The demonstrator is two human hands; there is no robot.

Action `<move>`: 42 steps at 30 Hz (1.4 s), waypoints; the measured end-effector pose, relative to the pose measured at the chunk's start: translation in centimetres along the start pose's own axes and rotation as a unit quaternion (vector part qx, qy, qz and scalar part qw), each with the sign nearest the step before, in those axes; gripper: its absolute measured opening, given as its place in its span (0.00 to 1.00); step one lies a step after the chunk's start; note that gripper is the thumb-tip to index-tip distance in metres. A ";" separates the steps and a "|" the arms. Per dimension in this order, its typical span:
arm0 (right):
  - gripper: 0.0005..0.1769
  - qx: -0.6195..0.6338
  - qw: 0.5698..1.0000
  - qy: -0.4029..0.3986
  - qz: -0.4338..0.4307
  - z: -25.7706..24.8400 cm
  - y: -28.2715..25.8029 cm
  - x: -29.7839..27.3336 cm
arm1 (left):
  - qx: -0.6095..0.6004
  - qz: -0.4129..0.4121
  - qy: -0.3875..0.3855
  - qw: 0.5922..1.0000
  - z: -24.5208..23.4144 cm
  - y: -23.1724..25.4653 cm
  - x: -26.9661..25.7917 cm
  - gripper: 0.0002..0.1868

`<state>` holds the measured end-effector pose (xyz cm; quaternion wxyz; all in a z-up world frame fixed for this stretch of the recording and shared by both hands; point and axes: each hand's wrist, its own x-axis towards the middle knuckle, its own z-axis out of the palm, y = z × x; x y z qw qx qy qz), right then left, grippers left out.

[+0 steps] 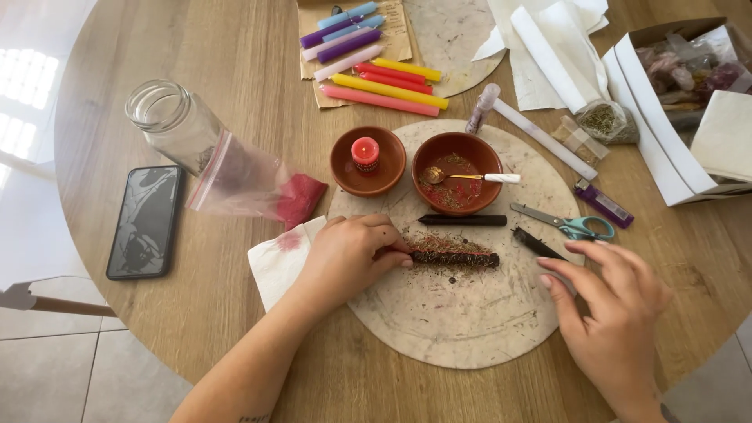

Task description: Applying herbs and powder to a candle and melting wax over it with a lighter to seal it

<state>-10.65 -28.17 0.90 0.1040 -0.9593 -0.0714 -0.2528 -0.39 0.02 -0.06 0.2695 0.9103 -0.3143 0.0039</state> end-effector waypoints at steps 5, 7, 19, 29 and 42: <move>0.10 0.000 0.998 -0.061 0.000 0.4 -1.1 1.9 | 0.000 -0.004 -0.003 1.000 0.2 -0.1 -0.1 0.09; 0.09 0.007 0.998 -0.062 -0.003 0.7 -1.5 2.1 | 0.002 -0.006 -0.004 1.000 0.2 -0.1 0.0 0.09; 0.11 0.067 0.995 -0.075 0.014 0.8 -1.8 1.6 | 0.004 0.007 -0.002 1.000 0.1 -0.1 0.0 0.09; 0.13 0.100 0.989 -0.113 0.002 1.1 -1.7 1.4 | 0.003 0.000 -0.004 1.000 0.2 -0.2 0.0 0.09; 0.14 0.060 0.995 -0.082 -0.009 1.2 -2.2 1.1 | -0.002 0.001 -0.005 1.000 0.0 0.0 0.0 0.09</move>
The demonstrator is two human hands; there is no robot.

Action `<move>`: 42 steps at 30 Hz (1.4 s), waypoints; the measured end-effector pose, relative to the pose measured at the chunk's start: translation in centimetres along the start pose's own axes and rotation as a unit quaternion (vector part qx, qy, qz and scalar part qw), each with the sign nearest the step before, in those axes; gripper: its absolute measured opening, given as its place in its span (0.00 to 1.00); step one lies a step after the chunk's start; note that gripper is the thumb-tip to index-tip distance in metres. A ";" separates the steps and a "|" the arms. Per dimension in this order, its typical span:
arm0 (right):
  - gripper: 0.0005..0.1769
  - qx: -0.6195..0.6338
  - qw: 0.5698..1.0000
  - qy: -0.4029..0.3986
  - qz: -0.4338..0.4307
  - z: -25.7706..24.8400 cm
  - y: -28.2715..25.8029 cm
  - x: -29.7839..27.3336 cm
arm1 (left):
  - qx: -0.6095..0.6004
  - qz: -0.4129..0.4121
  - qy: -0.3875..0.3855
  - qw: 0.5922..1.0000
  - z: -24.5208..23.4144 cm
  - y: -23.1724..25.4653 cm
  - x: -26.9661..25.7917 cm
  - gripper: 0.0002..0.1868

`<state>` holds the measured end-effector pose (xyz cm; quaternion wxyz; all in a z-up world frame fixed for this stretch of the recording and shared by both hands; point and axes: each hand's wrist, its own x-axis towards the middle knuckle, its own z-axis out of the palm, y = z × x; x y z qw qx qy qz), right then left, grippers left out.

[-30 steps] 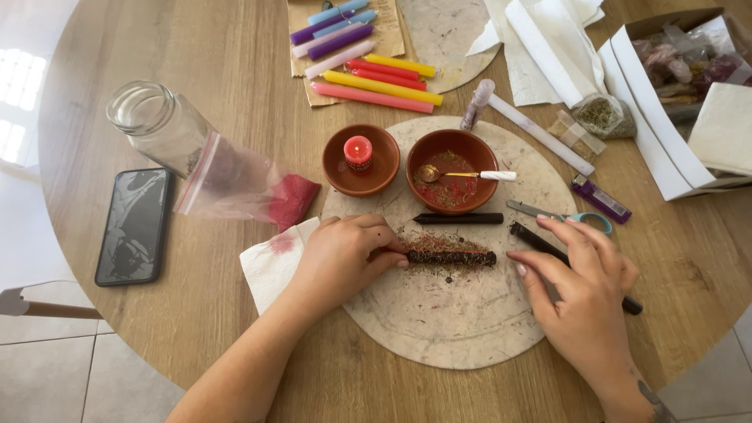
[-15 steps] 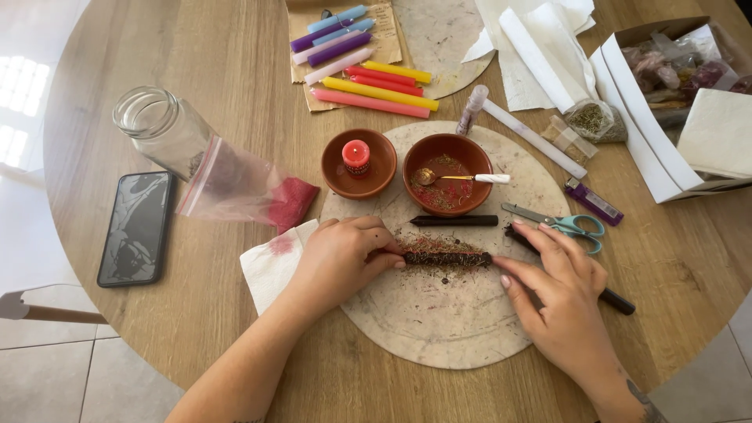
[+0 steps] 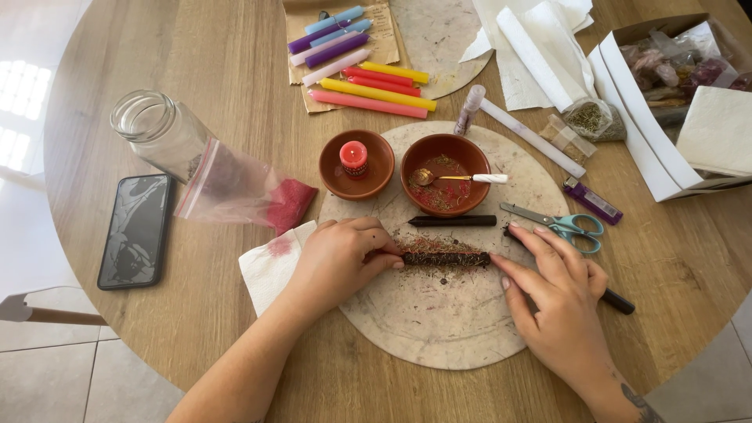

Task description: Applying herbs and powder to a candle and melting wax over it with a lighter to seal it

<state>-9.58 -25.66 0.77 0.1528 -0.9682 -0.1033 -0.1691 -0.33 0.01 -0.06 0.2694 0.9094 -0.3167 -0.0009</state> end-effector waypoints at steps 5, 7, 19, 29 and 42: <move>0.14 -0.009 1.000 0.002 -0.007 -0.1 -0.2 0.0 | 0.000 -0.002 -0.003 1.000 0.0 0.0 0.0 0.08; 0.14 -0.019 1.000 0.004 -0.007 -0.1 -0.2 0.0 | -0.003 -0.002 -0.002 1.000 -0.1 0.1 0.0 0.08; 0.16 -0.063 0.997 0.017 -0.034 0.0 -0.1 -0.2 | 0.003 -0.005 -0.004 1.000 -0.1 0.1 0.0 0.09; 0.16 -0.050 0.998 0.023 -0.020 -0.2 -0.4 -0.1 | -0.004 -0.014 -0.006 1.000 -0.2 0.2 0.1 0.07; 0.18 0.073 0.997 -0.026 0.015 -0.2 0.4 -0.4 | -0.032 -0.028 -0.007 0.999 -0.3 0.3 0.0 0.08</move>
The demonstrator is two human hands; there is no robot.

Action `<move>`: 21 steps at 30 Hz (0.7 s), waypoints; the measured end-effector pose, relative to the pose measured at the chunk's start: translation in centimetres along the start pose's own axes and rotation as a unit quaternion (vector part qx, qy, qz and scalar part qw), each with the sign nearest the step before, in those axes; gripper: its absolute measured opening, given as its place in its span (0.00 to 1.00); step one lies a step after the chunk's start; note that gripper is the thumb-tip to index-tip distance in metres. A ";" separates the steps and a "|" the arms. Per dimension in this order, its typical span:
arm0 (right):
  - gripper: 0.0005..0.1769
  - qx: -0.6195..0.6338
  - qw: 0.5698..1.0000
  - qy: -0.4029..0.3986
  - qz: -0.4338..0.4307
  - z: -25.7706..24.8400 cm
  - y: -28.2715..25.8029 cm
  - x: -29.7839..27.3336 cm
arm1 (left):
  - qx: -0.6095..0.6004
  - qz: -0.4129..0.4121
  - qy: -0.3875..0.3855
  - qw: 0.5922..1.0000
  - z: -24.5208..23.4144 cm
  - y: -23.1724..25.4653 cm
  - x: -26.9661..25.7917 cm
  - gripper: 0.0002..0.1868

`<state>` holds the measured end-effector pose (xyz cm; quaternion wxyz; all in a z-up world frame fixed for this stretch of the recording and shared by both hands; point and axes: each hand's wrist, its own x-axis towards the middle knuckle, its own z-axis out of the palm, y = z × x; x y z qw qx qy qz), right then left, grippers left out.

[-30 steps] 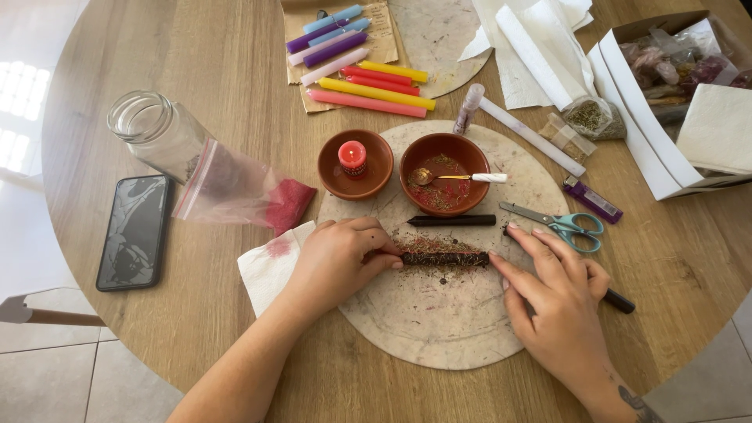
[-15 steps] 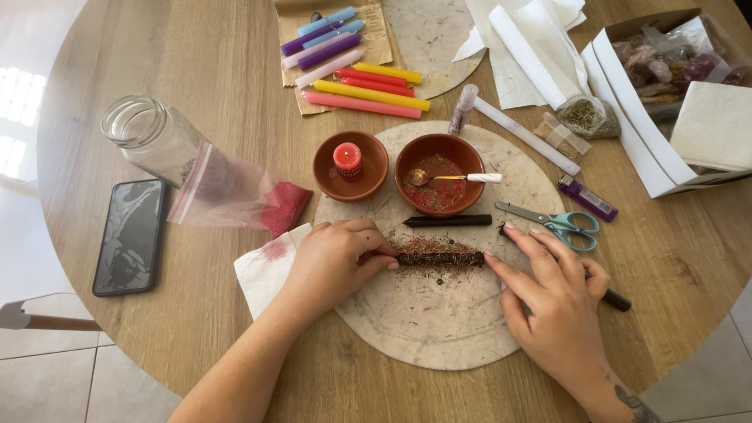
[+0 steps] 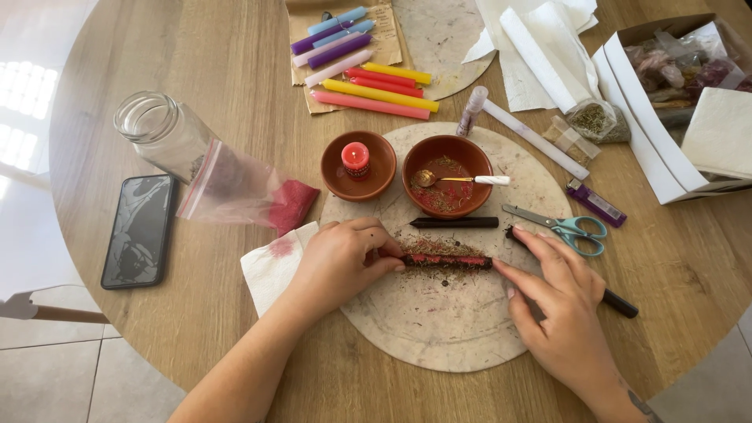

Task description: Applying herbs and powder to a candle and melting wax over it with a lighter to seal it

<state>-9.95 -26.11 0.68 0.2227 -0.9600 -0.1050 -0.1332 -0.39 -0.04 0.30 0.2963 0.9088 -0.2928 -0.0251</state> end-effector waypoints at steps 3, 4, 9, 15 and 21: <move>0.18 0.026 1.000 0.007 -0.007 -0.1 0.2 -0.1 | 0.008 0.005 -0.004 1.000 0.3 -0.2 -0.1 0.08; 0.18 0.026 1.000 0.006 -0.007 -0.1 0.1 -0.1 | 0.007 0.004 -0.004 1.000 0.3 -0.1 -0.1 0.08; 0.17 0.052 0.998 0.020 -0.015 -0.5 -0.3 0.3 | 0.025 -0.003 -0.023 0.999 0.2 -0.1 -0.1 0.08; 0.19 -0.110 0.992 0.042 -0.048 0.2 2.3 0.9 | 0.027 0.003 -0.017 0.999 0.4 -0.4 -0.1 0.08; 0.28 -0.102 0.991 -0.053 -0.066 -1.8 2.1 10.1 | 0.002 0.013 -0.012 1.000 0.2 -0.5 0.1 0.07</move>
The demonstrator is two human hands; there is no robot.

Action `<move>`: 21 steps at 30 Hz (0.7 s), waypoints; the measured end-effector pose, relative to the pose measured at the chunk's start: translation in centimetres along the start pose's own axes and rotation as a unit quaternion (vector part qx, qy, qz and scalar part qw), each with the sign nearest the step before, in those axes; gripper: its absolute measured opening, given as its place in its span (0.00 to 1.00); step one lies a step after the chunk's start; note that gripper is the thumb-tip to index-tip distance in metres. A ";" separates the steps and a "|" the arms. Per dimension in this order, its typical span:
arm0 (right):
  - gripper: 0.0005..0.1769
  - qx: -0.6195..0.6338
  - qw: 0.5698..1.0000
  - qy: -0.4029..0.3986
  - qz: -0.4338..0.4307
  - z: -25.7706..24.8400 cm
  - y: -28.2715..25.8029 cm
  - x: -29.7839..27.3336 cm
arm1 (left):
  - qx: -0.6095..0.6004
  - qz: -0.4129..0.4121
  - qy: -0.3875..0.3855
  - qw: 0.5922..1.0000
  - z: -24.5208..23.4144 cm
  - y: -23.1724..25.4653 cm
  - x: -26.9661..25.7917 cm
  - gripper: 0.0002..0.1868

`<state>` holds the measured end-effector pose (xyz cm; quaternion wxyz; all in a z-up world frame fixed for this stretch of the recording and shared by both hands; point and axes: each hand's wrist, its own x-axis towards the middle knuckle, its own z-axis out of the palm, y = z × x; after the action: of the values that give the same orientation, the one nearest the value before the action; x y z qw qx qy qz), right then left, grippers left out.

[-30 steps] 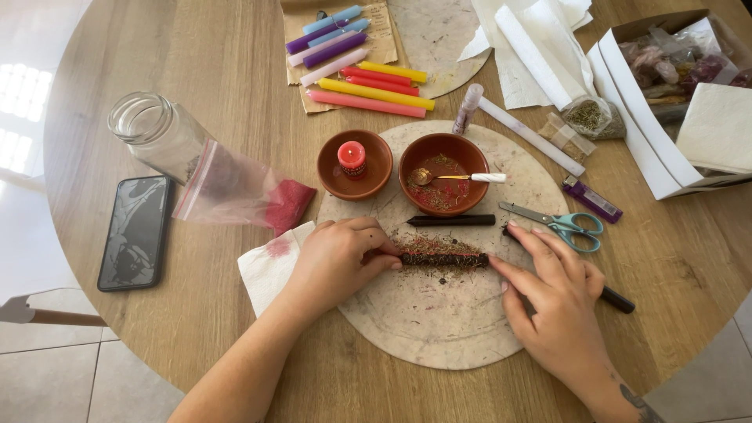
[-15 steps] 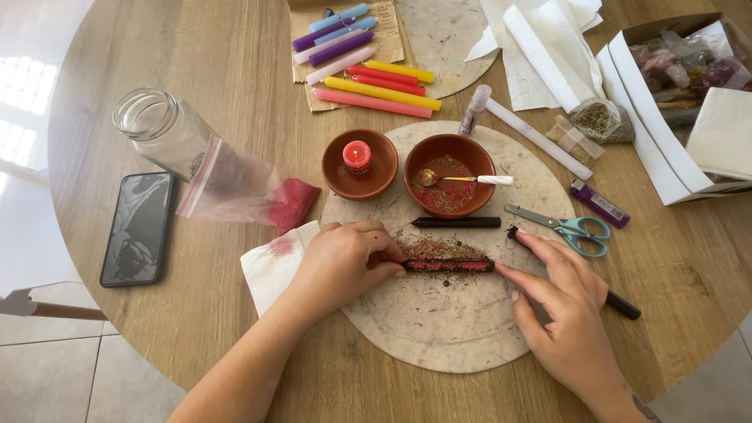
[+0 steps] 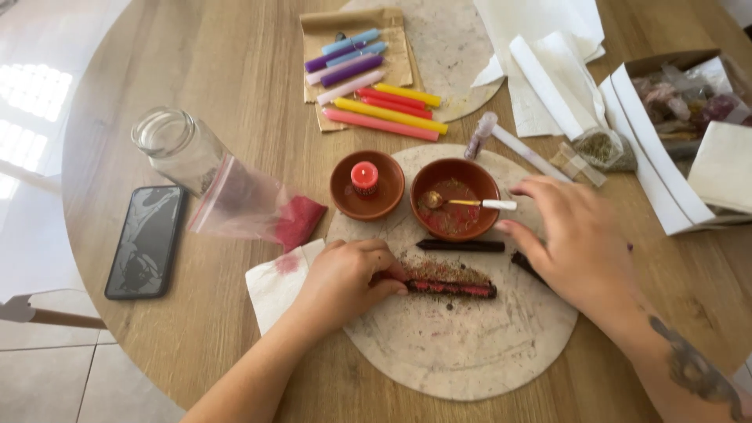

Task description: Applying herbs and powder to a candle and melting wax over it with a lighter to seal it

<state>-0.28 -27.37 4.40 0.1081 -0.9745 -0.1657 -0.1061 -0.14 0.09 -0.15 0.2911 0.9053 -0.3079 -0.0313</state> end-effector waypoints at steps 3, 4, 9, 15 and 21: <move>0.25 0.016 0.983 -0.145 0.113 0.3 -0.4 2.8 | 0.004 -0.003 -0.003 1.000 0.1 -0.3 0.0 0.09; 0.25 0.016 0.983 -0.145 0.110 0.5 -0.3 3.0 | 0.005 -0.005 -0.001 1.000 0.0 -0.2 0.0 0.09; 0.11 0.022 0.996 0.024 -0.078 1.1 0.5 3.5 | 0.007 0.006 -0.023 1.000 -0.2 0.1 0.0 0.07; 0.29 -0.075 0.986 -0.001 -0.146 0.7 3.6 3.0 | 0.028 0.025 -0.009 0.999 0.5 -0.1 -0.2 0.08; 0.23 -0.006 0.984 -0.005 -0.176 0.3 3.0 1.9 | -0.026 0.017 0.020 0.999 0.0 0.1 0.0 0.09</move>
<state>2.58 -29.43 4.06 0.0809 -0.9312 -0.3348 -0.1196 -0.21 0.00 -0.11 0.3211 0.8925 -0.3165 -0.0163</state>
